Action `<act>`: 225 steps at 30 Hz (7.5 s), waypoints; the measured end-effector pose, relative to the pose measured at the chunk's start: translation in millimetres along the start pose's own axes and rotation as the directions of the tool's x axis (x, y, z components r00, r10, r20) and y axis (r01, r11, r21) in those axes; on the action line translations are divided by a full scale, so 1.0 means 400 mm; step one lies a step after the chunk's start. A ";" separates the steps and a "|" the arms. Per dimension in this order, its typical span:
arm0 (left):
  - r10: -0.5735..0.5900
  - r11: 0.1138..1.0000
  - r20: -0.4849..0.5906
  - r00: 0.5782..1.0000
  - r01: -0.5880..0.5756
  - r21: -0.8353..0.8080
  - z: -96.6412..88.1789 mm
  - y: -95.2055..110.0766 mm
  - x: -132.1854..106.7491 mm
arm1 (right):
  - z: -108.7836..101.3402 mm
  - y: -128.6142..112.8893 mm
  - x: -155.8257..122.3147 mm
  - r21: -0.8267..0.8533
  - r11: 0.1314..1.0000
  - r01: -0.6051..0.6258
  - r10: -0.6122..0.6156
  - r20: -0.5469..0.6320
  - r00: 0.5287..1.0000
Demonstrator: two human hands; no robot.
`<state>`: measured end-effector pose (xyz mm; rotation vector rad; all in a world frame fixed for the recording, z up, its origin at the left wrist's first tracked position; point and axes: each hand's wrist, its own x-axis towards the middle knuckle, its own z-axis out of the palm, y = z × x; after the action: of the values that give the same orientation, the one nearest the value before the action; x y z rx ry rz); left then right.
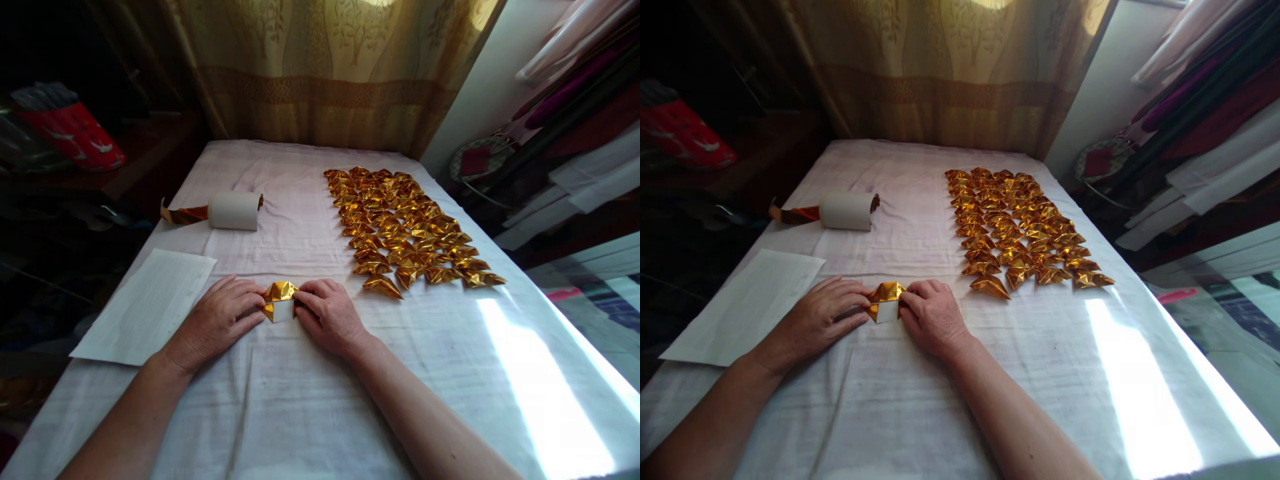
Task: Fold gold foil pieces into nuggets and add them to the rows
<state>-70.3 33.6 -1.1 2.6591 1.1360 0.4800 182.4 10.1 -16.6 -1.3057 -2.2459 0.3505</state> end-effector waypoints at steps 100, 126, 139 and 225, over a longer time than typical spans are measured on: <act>-0.075 0.980 -0.189 0.979 0.107 0.166 0.062 0.043 0.030 | 0.018 -0.039 0.036 -0.153 0.985 -0.084 0.088 0.018 0.996; -0.549 0.471 -0.008 0.835 0.301 -0.829 0.056 0.141 0.072 | 0.017 -0.074 0.000 0.890 0.418 -0.181 0.474 -0.043 0.880; -0.544 0.449 0.144 0.827 0.432 -0.782 0.029 0.123 0.091 | -0.017 -0.007 -0.003 0.804 0.520 -0.288 0.565 -0.071 0.822; -0.743 0.611 -0.228 0.629 0.499 -0.614 0.112 -0.052 0.219 | 0.059 0.122 0.224 0.361 0.917 -0.167 0.292 -0.326 0.899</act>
<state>-10.2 108.7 -30.6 1.5391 1.7103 1.1123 168.9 112.9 -31.9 -1.3333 -1.6377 0.4893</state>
